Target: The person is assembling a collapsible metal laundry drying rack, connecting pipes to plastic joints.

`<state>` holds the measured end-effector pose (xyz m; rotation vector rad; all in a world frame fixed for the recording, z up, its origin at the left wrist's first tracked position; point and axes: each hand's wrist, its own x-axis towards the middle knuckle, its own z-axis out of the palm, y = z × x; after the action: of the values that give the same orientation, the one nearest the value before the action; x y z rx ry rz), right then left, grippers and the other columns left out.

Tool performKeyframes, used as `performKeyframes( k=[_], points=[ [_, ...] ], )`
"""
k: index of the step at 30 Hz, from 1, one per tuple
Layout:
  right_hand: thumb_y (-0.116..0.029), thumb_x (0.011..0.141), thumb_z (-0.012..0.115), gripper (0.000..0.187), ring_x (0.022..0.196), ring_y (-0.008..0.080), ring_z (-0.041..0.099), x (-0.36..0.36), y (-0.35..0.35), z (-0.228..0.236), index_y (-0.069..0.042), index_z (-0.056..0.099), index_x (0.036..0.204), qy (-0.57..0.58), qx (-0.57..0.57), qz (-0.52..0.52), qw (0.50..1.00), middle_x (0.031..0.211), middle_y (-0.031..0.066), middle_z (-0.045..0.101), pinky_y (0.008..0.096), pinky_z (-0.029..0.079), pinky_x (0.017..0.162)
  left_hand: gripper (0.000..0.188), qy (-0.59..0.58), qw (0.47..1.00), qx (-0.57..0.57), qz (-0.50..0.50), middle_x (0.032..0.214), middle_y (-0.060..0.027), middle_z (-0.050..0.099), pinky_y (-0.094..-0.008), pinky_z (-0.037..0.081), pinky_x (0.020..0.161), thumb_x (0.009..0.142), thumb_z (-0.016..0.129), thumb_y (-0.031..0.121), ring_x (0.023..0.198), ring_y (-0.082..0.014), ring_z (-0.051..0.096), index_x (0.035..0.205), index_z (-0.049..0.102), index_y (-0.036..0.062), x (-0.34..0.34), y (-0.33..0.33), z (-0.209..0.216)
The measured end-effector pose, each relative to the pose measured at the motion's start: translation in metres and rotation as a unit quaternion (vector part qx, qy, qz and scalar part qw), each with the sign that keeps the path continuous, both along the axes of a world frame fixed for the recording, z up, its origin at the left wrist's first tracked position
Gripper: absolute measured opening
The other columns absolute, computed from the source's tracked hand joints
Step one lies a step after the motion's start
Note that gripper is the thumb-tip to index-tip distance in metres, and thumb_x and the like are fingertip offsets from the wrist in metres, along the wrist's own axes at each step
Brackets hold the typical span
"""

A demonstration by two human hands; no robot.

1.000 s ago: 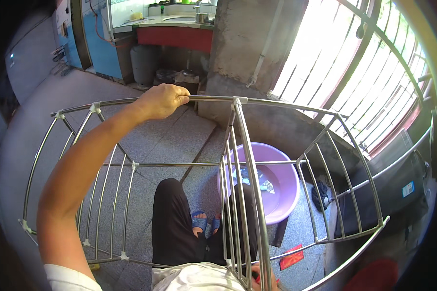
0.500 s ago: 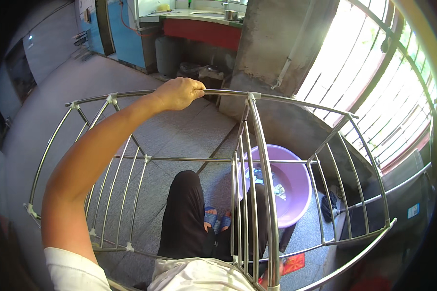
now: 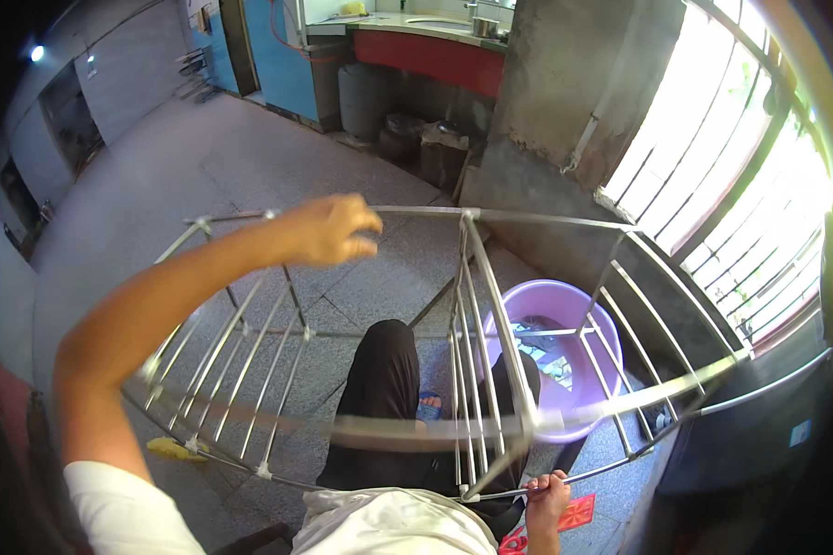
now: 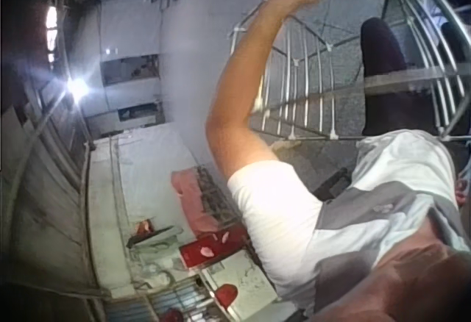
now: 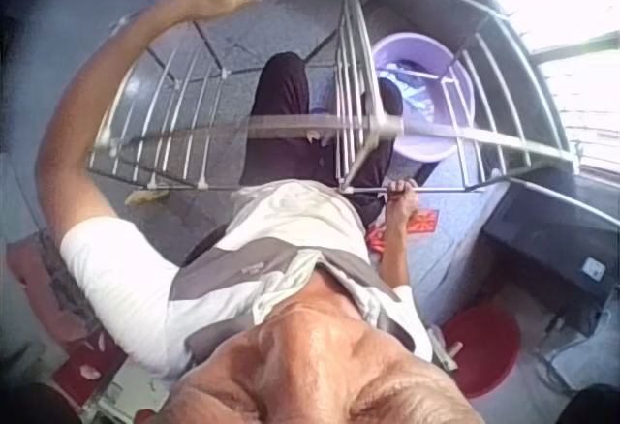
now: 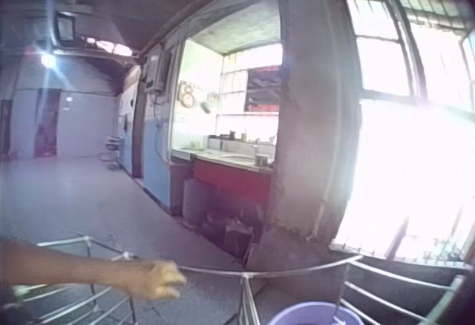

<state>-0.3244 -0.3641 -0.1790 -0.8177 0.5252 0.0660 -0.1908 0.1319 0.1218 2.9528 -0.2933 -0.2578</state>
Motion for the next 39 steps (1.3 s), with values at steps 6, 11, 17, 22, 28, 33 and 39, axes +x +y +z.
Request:
performKeyframes(
  k=[6,11,17,22,28,33,39],
  points=[
    [-0.005,0.088,0.042,0.014,0.053,0.0203,0.05,-0.007,0.018,0.024,-0.011,0.04,0.1,0.0,-0.039,-0.001,0.999,0.061,0.004,0.044,0.042,0.052,0.051,0.047,0.22,0.966,-0.138,0.008,0.109,-0.0172,0.06,-0.0375,0.045,0.09,0.089,0.058,0.039,0.104,-0.0264,0.057,0.118,0.056,0.0019,-0.092,-0.019,0.025],
    [-0.014,0.094,0.047,0.009,0.062,0.0216,0.057,0.003,0.028,0.031,-0.015,0.041,0.1,-0.005,-0.043,0.063,0.997,0.067,0.003,0.048,0.0463,0.055,0.062,0.026,0.134,0.961,-0.215,0.113,0.064,-0.0024,0.057,-0.0286,0.041,0.059,0.084,0.066,0.027,0.061,-0.0109,0.049,0.087,0.067,0.001,-0.084,-0.012,-0.025],
    [-0.016,0.095,0.046,0.009,0.064,0.0206,0.056,0.061,0.056,0.073,-0.012,0.039,0.101,-0.11,-0.042,0.1,0.988,0.072,0.0038,0.046,0.0452,0.055,0.064,0.023,-0.079,0.951,-0.226,0.194,0.066,-0.0038,0.057,-0.0281,0.041,0.061,0.083,0.067,0.023,0.064,-0.0107,0.049,0.085,0.065,0.0,-0.068,0.017,-0.046],
    [-0.02,0.096,0.046,0.012,0.07,0.0225,0.062,0.124,0.114,0.127,-0.012,0.04,0.103,-0.161,-0.036,0.18,0.97,0.076,0.003,0.049,0.0428,0.057,0.065,0.026,-0.188,0.951,-0.157,0.191,0.07,-0.0086,0.06,-0.0302,0.043,0.064,0.085,0.065,0.024,0.066,-0.0133,0.053,0.09,0.065,-0.0015,-0.052,0.089,-0.032],
    [-0.017,0.096,0.045,0.013,0.081,0.0299,0.066,0.173,0.208,0.134,-0.01,0.04,0.106,-0.171,-0.018,0.274,0.946,0.082,0.0051,0.055,0.0447,0.058,0.067,0.03,-0.218,0.936,-0.095,0.26,0.079,-0.015,0.065,-0.0359,0.046,0.068,0.086,0.059,0.028,0.073,-0.0248,0.062,0.095,0.066,-0.0001,-0.045,0.184,-0.043],
    [-0.014,0.096,0.046,0.012,0.088,0.0334,0.065,0.2,0.29,0.104,-0.008,0.04,0.104,-0.146,0.039,0.338,0.929,0.089,0.0085,0.055,0.0492,0.057,0.073,0.03,-0.215,0.925,0.016,0.313,0.09,-0.0192,0.065,-0.0418,0.047,0.075,0.085,0.057,0.029,0.086,-0.0348,0.062,0.098,0.066,0.0037,-0.03,0.268,-0.091],
    [-0.013,0.095,0.045,0.012,0.088,0.0345,0.064,0.225,0.356,0.062,-0.007,0.038,0.103,-0.068,0.054,0.375,0.923,0.09,0.0102,0.053,0.0486,0.057,0.073,0.026,-0.145,0.908,0.017,0.394,0.09,-0.0181,0.065,-0.0423,0.047,0.075,0.085,0.057,0.029,0.087,-0.035,0.062,0.096,0.066,0.0064,-0.013,0.333,-0.159]
  ],
)
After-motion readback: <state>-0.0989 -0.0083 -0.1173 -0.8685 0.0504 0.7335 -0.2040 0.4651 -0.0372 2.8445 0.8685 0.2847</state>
